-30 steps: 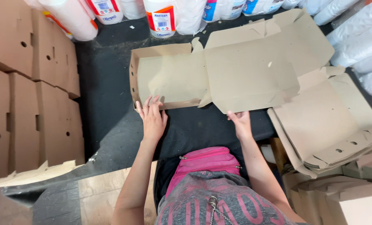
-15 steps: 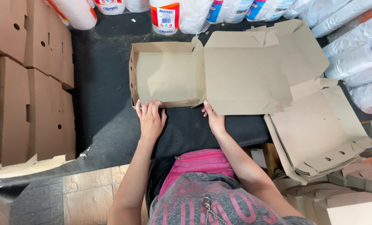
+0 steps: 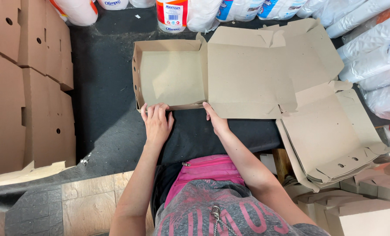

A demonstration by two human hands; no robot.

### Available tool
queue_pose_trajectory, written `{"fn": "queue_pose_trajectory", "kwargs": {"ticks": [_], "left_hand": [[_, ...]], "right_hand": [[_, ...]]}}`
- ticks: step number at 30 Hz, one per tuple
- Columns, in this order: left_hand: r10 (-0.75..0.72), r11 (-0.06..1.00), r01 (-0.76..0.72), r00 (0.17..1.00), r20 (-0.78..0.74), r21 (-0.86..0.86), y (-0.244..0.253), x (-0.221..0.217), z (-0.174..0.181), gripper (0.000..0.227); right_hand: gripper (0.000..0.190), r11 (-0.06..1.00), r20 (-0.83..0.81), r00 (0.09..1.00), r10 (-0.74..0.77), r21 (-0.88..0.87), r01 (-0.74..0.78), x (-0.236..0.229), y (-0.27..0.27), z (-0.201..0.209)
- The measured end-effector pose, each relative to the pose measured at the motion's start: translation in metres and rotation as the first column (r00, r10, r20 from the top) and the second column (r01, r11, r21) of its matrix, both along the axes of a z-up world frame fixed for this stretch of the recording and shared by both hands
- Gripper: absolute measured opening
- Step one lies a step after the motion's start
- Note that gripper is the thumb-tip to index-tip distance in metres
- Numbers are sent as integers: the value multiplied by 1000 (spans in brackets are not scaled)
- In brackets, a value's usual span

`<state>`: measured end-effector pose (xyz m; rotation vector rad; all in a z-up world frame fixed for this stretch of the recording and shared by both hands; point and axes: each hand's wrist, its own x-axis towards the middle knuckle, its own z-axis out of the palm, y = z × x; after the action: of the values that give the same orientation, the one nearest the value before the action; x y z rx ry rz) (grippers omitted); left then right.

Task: The person assembles cardboard boxes by folding the flaps and interlocking the tabs by hand, handling one box at a time from a stack.

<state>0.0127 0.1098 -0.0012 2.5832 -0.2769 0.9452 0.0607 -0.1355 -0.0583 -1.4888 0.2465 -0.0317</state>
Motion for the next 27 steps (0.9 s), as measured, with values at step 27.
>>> {"fn": "queue_pose_trajectory", "kwargs": {"ticks": [27], "left_hand": [[73, 995, -77, 995, 66, 62, 135, -27, 10, 24]], "right_hand": [[39, 985, 25, 999, -36, -168, 39, -23, -85, 61]]}}
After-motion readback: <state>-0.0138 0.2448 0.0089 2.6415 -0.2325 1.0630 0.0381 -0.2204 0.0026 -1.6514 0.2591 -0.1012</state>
